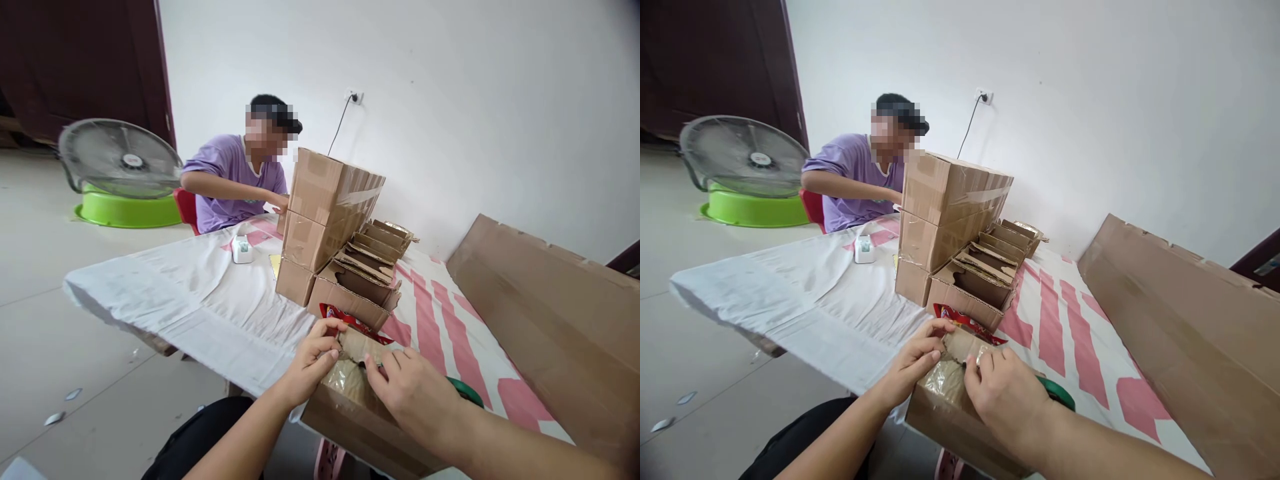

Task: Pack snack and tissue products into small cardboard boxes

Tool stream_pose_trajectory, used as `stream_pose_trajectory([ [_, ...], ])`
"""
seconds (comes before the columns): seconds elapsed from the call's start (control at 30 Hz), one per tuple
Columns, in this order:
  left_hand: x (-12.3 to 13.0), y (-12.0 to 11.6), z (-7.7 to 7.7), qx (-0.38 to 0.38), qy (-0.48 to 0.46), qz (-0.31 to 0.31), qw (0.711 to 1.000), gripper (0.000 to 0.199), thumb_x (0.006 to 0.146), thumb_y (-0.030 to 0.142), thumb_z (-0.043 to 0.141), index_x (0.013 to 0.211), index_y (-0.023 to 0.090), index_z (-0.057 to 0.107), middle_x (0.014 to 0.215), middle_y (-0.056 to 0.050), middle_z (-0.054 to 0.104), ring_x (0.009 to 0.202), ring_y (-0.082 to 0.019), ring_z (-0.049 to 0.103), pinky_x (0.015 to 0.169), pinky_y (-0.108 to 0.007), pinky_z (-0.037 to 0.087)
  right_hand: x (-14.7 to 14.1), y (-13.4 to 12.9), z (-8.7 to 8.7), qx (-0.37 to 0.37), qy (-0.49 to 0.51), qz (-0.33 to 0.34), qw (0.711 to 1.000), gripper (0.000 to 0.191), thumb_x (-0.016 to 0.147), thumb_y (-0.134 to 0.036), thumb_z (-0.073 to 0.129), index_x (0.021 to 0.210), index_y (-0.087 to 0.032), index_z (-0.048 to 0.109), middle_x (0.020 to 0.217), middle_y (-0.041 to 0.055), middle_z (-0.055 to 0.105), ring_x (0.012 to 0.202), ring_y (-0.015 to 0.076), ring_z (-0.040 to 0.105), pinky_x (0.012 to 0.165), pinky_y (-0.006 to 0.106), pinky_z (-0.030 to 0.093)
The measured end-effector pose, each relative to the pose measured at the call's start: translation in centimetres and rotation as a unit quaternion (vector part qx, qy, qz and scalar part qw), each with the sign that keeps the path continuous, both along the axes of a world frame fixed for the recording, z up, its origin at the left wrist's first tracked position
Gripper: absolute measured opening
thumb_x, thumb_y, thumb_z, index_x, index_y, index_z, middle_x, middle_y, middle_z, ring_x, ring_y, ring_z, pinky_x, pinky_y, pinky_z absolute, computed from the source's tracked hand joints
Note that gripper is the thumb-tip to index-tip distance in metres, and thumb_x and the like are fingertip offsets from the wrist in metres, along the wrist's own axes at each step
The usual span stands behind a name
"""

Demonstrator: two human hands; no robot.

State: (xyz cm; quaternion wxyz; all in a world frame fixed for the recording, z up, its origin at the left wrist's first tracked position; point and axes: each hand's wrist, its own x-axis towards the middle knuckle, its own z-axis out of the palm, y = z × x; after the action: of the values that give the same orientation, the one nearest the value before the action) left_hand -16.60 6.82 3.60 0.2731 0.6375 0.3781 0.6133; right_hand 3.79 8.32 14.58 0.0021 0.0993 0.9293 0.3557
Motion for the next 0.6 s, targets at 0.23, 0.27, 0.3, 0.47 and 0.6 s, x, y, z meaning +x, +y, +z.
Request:
stream_pose_trajectory([
  [0.23,0.3,0.0,-0.1,-0.009,0.008,0.004,1.0,0.044,0.091,0.051,0.045,0.067,0.017,0.057,0.118,-0.012,0.053,0.113,-0.027,0.048,0.102,-0.043,0.037,1.9,0.3,-0.2,0.007,-0.001,0.007,1.0,0.033,0.074,-0.014,0.06,0.106,-0.01,0.066,0.069,0.0068,0.064,0.059,0.0204,0.056,0.053,0.033,0.034],
  [0.27,0.3,0.0,-0.1,-0.012,0.006,0.002,1.0,0.044,0.091,0.051,0.045,0.066,0.017,0.056,0.118,-0.012,0.052,0.112,-0.027,0.048,0.102,-0.042,0.037,2.1,0.3,-0.2,0.002,0.006,0.007,1.0,0.034,0.073,-0.013,0.059,0.106,-0.01,0.066,0.069,0.0063,0.064,0.059,0.0201,0.056,0.053,0.033,0.034],
  [0.3,0.3,0.0,0.0,-0.014,0.004,-0.001,1.0,0.044,0.091,0.052,0.046,0.066,0.017,0.056,0.119,-0.012,0.051,0.112,-0.027,0.049,0.102,-0.042,0.037,2.3,0.3,0.0,-0.005,0.017,0.005,1.0,0.035,0.072,-0.011,0.058,0.107,-0.011,0.066,0.069,0.0057,0.064,0.059,0.0197,0.056,0.054,0.033,0.035],
  [0.47,0.3,-0.1,0.2,-0.02,-0.013,-0.005,1.0,0.045,0.09,0.053,0.047,0.065,0.017,0.055,0.118,-0.012,0.052,0.11,-0.027,0.05,0.101,-0.042,0.037,2.1,0.1,0.7,-0.026,0.068,-0.004,0.997,0.044,0.074,-0.005,0.054,0.117,-0.012,0.061,0.076,0.005,0.064,0.061,0.0189,0.056,0.058,0.033,0.037],
  [0.6,0.4,-0.2,0.3,-0.033,-0.028,-0.006,0.999,0.045,0.089,0.054,0.048,0.066,0.016,0.057,0.12,-0.012,0.052,0.11,-0.027,0.05,0.101,-0.041,0.038,1.6,0.3,0.2,-0.048,0.061,0.007,0.997,0.043,0.078,-0.006,0.051,0.12,-0.01,0.058,0.08,0.0072,0.065,0.064,0.0196,0.057,0.061,0.034,0.039],
])
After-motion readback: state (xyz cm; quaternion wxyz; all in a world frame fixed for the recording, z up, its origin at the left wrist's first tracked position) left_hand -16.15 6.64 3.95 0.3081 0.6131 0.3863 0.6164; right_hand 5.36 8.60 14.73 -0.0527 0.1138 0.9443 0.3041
